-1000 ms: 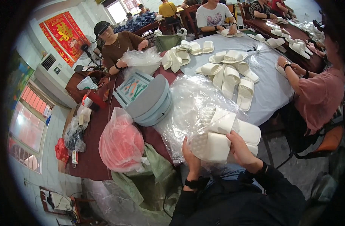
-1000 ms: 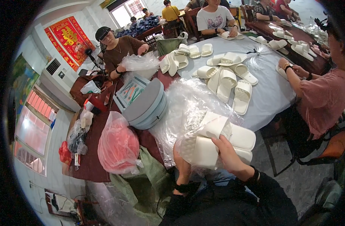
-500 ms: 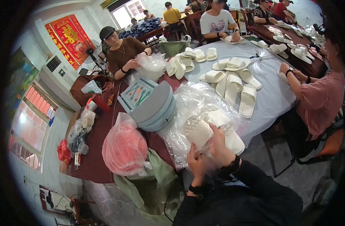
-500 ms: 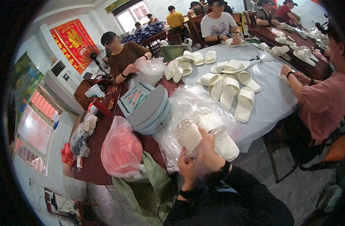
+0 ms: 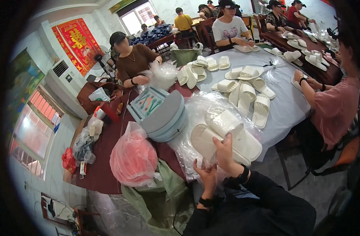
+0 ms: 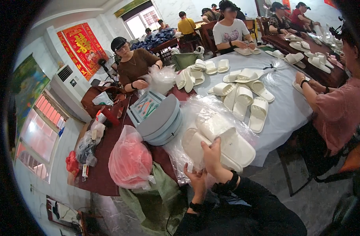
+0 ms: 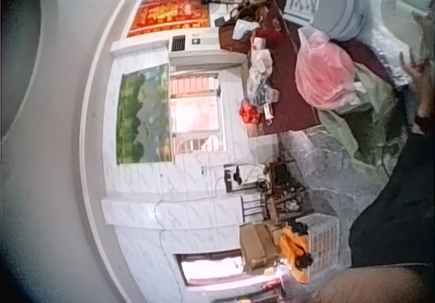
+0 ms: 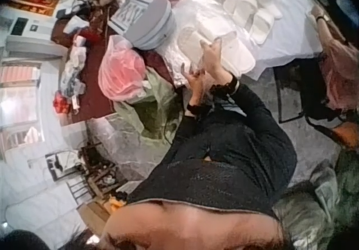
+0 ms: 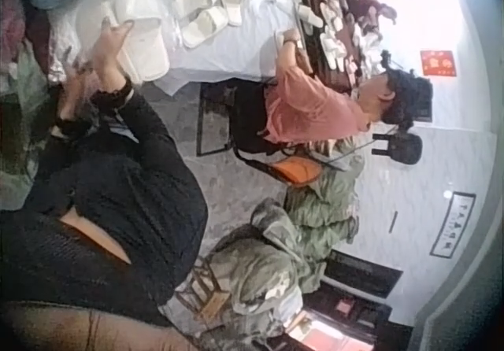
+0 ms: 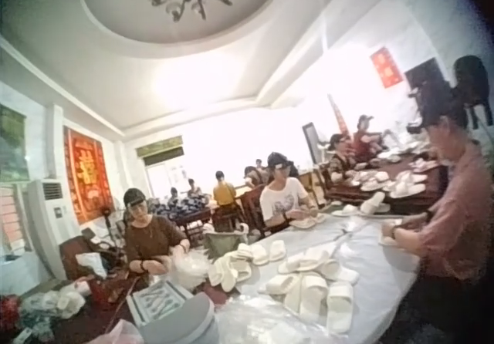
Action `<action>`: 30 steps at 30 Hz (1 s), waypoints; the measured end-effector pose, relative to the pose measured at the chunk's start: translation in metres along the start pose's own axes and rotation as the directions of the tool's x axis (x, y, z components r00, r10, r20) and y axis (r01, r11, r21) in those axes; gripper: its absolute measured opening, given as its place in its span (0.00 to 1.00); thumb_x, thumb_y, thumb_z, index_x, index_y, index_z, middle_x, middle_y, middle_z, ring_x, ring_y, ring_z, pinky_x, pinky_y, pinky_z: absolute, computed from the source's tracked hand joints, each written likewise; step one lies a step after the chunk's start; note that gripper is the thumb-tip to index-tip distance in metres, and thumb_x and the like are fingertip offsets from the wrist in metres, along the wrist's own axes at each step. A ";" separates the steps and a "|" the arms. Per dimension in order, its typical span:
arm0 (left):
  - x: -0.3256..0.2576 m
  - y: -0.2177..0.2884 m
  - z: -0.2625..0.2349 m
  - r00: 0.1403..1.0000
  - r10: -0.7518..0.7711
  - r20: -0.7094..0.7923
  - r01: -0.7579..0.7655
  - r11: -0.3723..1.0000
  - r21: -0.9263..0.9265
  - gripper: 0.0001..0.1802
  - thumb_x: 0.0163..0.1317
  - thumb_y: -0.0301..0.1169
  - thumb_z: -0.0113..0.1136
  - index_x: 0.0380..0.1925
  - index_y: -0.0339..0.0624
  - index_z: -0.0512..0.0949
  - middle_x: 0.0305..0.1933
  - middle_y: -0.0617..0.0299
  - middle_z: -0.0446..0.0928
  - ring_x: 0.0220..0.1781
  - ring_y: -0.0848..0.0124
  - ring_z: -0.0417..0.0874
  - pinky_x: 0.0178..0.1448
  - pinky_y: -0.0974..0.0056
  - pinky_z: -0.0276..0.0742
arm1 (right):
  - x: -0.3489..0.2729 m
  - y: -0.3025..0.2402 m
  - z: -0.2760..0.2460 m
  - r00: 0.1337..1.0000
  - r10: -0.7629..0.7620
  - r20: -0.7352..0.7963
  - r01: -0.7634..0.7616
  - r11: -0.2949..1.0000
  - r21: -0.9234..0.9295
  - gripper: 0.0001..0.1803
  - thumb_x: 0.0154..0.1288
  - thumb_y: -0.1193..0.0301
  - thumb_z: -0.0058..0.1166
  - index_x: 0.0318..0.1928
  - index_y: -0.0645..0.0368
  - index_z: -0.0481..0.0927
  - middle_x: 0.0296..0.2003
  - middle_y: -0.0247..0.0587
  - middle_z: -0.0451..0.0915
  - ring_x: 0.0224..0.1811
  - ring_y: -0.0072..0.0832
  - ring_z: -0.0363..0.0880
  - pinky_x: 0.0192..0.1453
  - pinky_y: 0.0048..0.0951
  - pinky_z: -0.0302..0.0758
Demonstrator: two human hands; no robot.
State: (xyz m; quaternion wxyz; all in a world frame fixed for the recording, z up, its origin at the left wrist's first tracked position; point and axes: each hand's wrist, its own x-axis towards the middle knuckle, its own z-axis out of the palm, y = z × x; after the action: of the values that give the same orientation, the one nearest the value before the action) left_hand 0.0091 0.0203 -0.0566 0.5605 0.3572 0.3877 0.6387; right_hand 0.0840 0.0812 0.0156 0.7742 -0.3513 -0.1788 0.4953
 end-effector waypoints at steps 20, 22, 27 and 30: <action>0.009 -0.011 -0.019 0.915 0.277 0.294 -0.186 0.934 -0.304 0.62 0.55 0.48 0.62 0.65 0.62 0.17 0.67 0.48 0.54 0.65 0.54 0.61 0.68 0.53 0.56 | -0.030 -0.043 -0.025 0.980 -0.193 0.055 0.198 0.972 -0.124 0.28 0.61 0.82 0.48 0.60 0.68 0.53 0.54 0.48 0.66 0.54 0.29 0.68 0.58 0.28 0.66; 0.002 0.008 -0.005 0.933 0.235 0.272 -0.153 0.944 -0.292 0.60 0.56 0.52 0.60 0.65 0.61 0.17 0.65 0.48 0.58 0.62 0.54 0.64 0.67 0.53 0.58 | -0.036 -0.057 -0.022 0.978 -0.203 0.053 0.207 0.975 -0.086 0.28 0.61 0.82 0.48 0.60 0.68 0.53 0.55 0.48 0.65 0.55 0.30 0.68 0.58 0.29 0.66; 0.015 0.009 -0.014 0.979 -0.175 0.104 0.203 0.783 -0.588 0.44 0.63 0.42 0.55 0.69 0.49 0.38 0.56 0.49 0.67 0.53 0.59 0.73 0.56 0.56 0.71 | -0.056 -0.054 -0.008 0.988 -0.129 0.088 0.124 0.991 0.056 0.28 0.63 0.80 0.47 0.61 0.63 0.52 0.57 0.48 0.62 0.59 0.32 0.63 0.62 0.32 0.62; 0.019 -0.005 -0.026 0.945 0.029 0.327 -0.064 0.993 0.097 0.32 0.65 0.38 0.51 0.65 0.42 0.52 0.57 0.50 0.68 0.54 0.60 0.73 0.54 0.57 0.74 | -0.062 -0.038 -0.007 0.998 0.025 0.064 -0.033 0.991 0.131 0.28 0.64 0.79 0.46 0.61 0.62 0.51 0.56 0.47 0.63 0.58 0.32 0.64 0.62 0.33 0.62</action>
State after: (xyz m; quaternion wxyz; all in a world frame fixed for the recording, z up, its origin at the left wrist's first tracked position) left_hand -0.0146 0.0371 -0.0721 0.5815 0.4961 0.3149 0.5626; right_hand 0.0854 0.0130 0.0424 0.7825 -0.2861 -0.1647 0.5279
